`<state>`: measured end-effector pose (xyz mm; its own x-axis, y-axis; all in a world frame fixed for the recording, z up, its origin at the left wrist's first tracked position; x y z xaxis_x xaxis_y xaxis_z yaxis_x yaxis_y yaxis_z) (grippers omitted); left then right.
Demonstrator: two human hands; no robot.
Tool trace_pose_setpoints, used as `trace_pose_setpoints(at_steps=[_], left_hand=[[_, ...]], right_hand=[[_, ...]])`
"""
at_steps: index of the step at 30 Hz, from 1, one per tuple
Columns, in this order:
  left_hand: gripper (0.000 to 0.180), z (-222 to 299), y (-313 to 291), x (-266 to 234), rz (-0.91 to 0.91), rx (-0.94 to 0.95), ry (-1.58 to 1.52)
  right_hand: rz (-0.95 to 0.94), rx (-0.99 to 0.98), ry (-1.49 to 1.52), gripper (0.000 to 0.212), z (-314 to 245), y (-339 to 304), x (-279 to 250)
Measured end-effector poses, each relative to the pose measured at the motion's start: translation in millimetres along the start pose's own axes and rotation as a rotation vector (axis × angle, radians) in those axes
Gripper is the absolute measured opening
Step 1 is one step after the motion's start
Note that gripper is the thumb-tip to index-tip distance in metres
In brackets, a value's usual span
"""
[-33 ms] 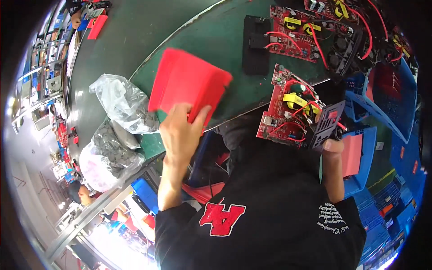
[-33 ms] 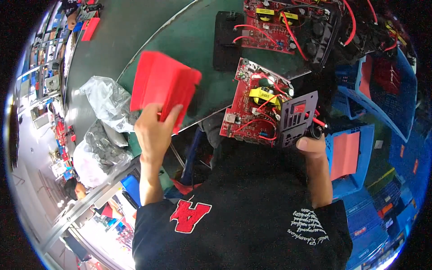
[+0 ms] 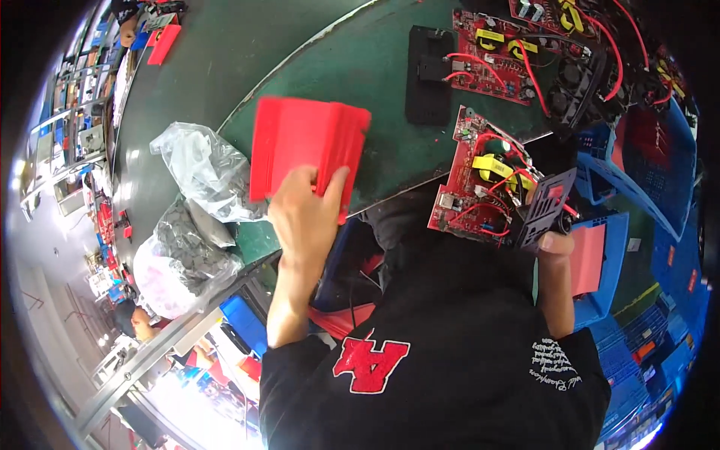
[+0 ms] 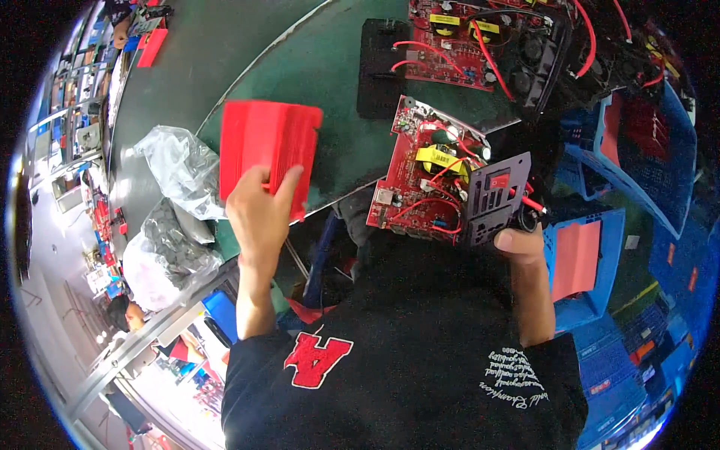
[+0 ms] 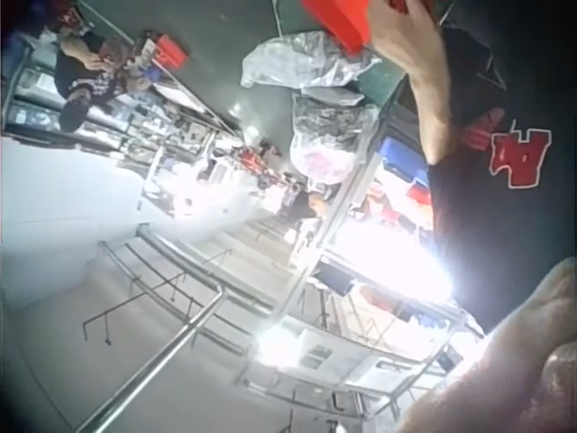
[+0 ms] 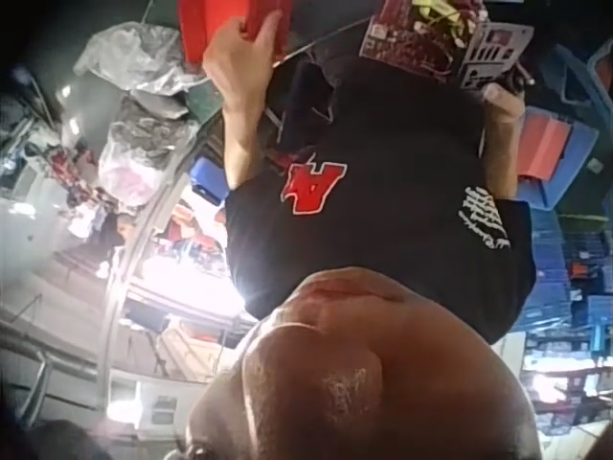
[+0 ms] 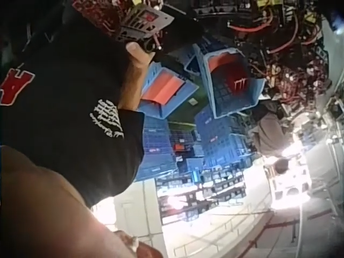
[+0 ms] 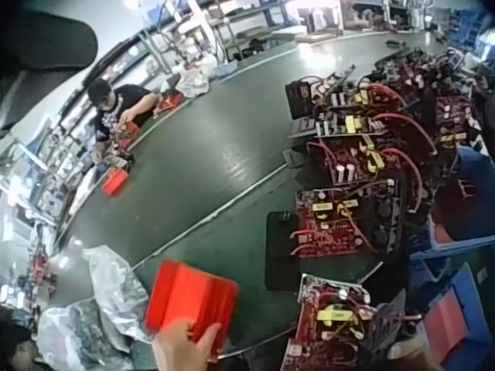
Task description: The person is assembling electronic components by attaching red plastic parts to circuit boards.
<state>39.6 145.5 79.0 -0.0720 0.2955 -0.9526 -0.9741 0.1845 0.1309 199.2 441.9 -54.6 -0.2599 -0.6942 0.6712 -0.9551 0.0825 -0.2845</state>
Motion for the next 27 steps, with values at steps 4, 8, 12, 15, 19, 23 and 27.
trace_pose_setpoints(at_steps=[4,8,12,15,19,23,27], left_hand=[[0.035,-4.4,22.1,23.3,-0.091,-0.286,0.157],[0.049,-9.6,32.8,33.3,-0.111,-0.371,0.094],[0.056,-30.6,25.1,-3.4,0.076,-0.454,-0.043],[0.044,-81.2,9.3,-28.1,0.348,-0.293,0.289],[0.04,-92.8,1.1,-19.8,0.061,-0.562,0.271],[0.043,-77.9,-5.7,-3.3,0.178,-0.499,0.069],[0.041,-61.2,1.9,-6.1,0.104,-0.653,0.234]], right_hand=[[0.005,-0.002,-0.071,0.086,-7.1,3.9,9.8],[0.003,0.032,-0.112,0.086,-3.9,11.9,12.6],[0.013,-0.006,-0.115,0.087,-4.2,7.1,16.0],[-0.007,0.021,-0.136,0.086,-3.4,6.8,16.8],[-0.007,0.035,-0.112,0.085,-1.4,10.1,10.8],[-0.025,0.073,-0.167,0.084,0.6,10.8,14.6],[-0.013,0.029,-0.144,0.085,0.6,9.7,24.5]])
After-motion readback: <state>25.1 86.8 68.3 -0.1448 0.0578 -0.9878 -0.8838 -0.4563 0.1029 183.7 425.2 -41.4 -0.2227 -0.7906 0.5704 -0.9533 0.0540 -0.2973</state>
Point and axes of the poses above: each hand's wrist, its own y-axis towards the middle knuckle, its own x-axis out of the palm, z = x × y, the point moved 8 cm from there along y, towards the middle knuckle, and after that the axes turned 2 degrees about -y, right-handed, at the moved point
